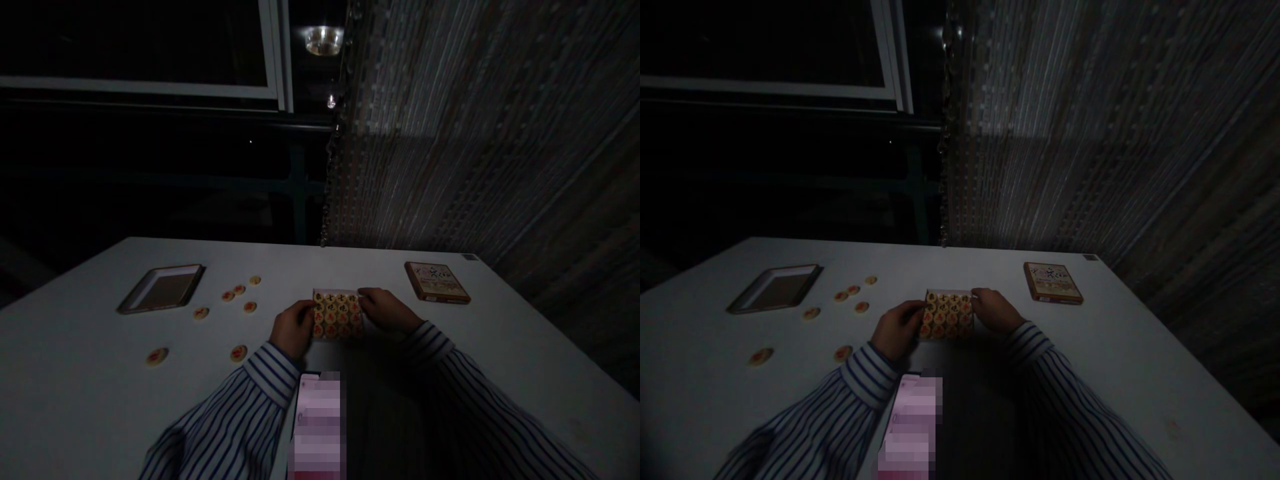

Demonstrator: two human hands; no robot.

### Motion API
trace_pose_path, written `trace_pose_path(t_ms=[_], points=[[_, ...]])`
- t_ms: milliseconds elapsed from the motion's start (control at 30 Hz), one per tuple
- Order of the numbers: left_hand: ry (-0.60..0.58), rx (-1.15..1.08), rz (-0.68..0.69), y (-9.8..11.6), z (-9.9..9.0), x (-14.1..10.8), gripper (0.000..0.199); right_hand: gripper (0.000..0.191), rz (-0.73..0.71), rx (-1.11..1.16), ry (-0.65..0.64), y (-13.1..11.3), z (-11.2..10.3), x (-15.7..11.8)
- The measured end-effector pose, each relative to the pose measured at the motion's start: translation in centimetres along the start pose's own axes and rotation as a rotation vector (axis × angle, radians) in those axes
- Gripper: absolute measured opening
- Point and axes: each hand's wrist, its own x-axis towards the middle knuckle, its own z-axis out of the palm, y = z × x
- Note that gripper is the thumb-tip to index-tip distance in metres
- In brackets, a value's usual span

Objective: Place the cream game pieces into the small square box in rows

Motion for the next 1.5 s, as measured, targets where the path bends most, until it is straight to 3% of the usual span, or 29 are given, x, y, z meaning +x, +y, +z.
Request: trace_pose_path(t_ms=[767, 1067, 1333, 1500], points=[[-0.004, 0.028, -0.015, 0.2, -0.3, -0.2, 0.028, 0.035, -0.005, 0.097, 0.017, 0.3, 0.0, 0.0], [0.04, 0.324, 0.103, -0.2, -0.6, -0.1, 0.028, 0.035, 0.029, 0.133, 0.066, 0.7, 0.7, 0.1], [-0.046, 0.516, 0.174, 0.4, -0.9, -0.3, 0.031, 0.034, 0.023, 0.159, 0.111, 0.6, 0.9, -0.2], [-0.072, 0.523, 0.205, -0.4, -0.6, -0.4, 0.03, 0.035, 0.043, 0.201, 0.11, 0.9, 0.9, -0.8]])
